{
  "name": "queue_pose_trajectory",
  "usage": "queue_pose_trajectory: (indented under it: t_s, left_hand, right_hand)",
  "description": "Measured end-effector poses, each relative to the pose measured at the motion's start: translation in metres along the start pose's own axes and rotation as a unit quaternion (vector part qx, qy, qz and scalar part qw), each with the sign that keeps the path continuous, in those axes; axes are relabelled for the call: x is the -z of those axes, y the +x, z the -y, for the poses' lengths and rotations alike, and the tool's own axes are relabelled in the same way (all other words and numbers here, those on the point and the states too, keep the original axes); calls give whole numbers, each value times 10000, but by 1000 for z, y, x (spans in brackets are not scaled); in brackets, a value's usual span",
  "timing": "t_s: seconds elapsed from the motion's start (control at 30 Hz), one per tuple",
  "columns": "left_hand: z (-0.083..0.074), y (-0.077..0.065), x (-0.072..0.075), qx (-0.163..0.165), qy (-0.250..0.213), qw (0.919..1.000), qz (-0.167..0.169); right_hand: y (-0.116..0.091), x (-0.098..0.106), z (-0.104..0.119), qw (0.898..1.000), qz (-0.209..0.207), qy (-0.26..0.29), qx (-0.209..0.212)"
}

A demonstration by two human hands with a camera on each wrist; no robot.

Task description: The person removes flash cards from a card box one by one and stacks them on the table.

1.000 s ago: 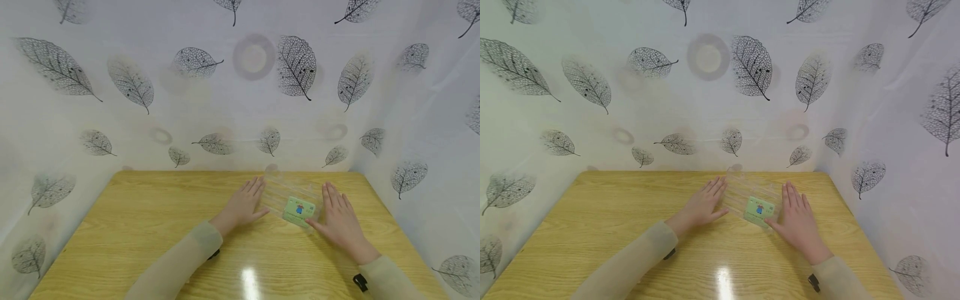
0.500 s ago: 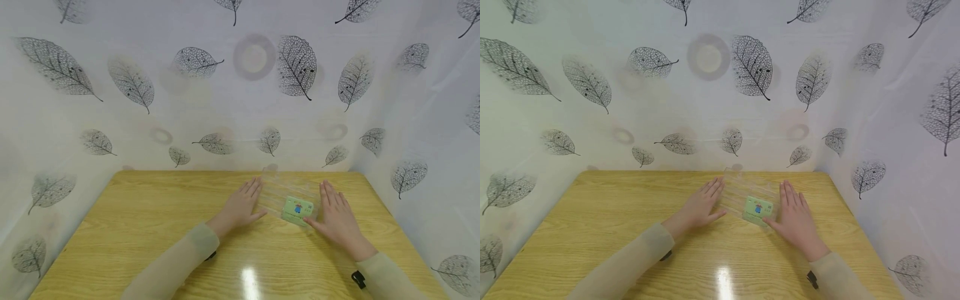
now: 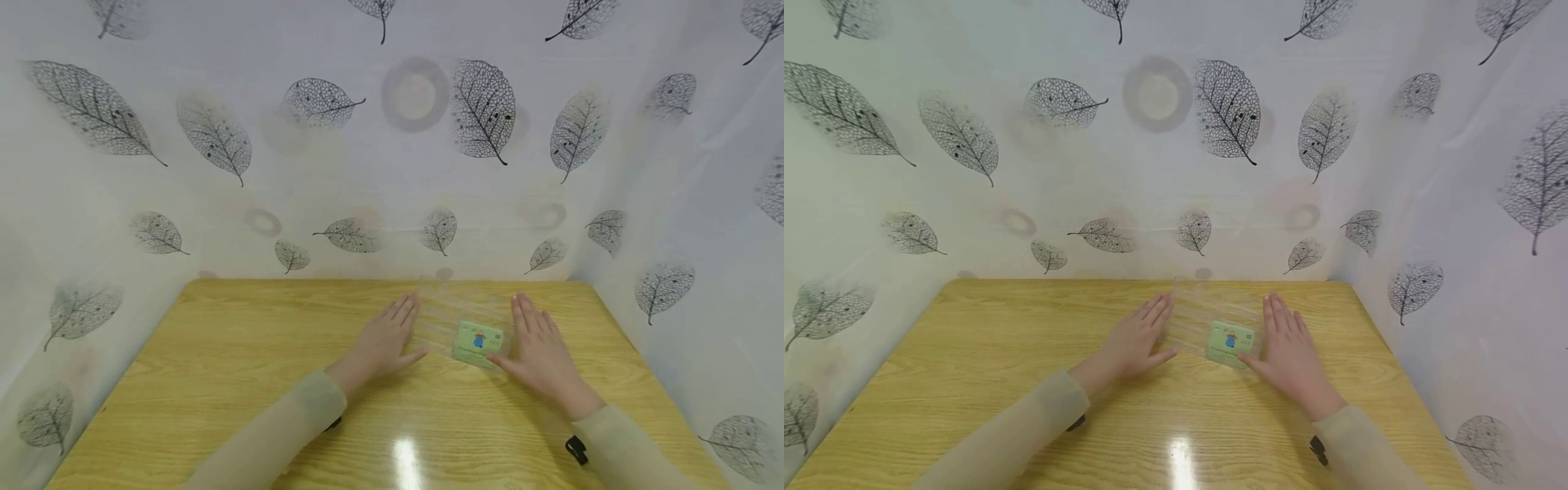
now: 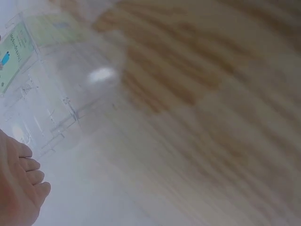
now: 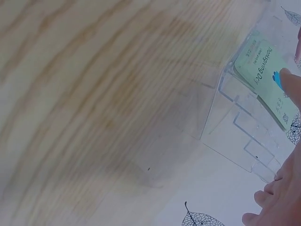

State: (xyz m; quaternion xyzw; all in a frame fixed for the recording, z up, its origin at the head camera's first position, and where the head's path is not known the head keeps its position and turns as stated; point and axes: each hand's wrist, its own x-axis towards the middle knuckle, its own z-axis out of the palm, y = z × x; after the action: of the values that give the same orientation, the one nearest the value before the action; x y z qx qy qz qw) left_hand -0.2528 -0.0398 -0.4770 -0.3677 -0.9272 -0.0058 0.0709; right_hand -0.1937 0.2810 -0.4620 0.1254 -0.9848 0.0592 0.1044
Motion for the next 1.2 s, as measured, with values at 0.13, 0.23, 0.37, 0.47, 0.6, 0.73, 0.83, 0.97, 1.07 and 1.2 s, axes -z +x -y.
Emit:
queue_pose_trajectory:
  t_s: [0.13, 0.23, 0.37, 0.47, 0.6, 0.73, 0.83, 0.97, 1.07, 1.2]
  left_hand:
    - [1, -4, 1, -26, 92, 9999, -54]
    - [2, -6, 2, -19, 122, 9999, -8]
    - [3, -10, 3, 26, 109, 9999, -28]
    - [4, -13, 3, 46, 75, 9999, -88]
    - [6, -18, 4, 82, -143, 9998, -141]
    - [8, -24, 5, 157, -213, 9995, -145]
    - [10, -28, 6, 186, -140, 9997, -121]
    - [14, -33, 5, 191, -129, 9996, -148]
    - [16, -37, 6, 201, -152, 9995, -173]
    - [18, -43, 8, 233, -219, 9993, -170]
  right_hand:
    - [2, -3, 2, 10000, -38, -26, 52]
    - [3, -5, 2, 10000, -38, -45, 69]
    - [6, -7, 5, 9999, -37, -27, 103]
    - [8, -7, 7, 9999, -26, -29, 141]
    - [10, -8, 10, 9998, 19, -60, 167]
    - [14, -10, 14, 9997, -35, -75, 244]
    - [16, -11, 16, 9994, -105, -50, 322]
    - [18, -13, 20, 9990, -167, -31, 419]
    - [20, -14, 23, 9987, -187, -41, 481]
    - [22, -13, 27, 9985, -142, -72, 521]
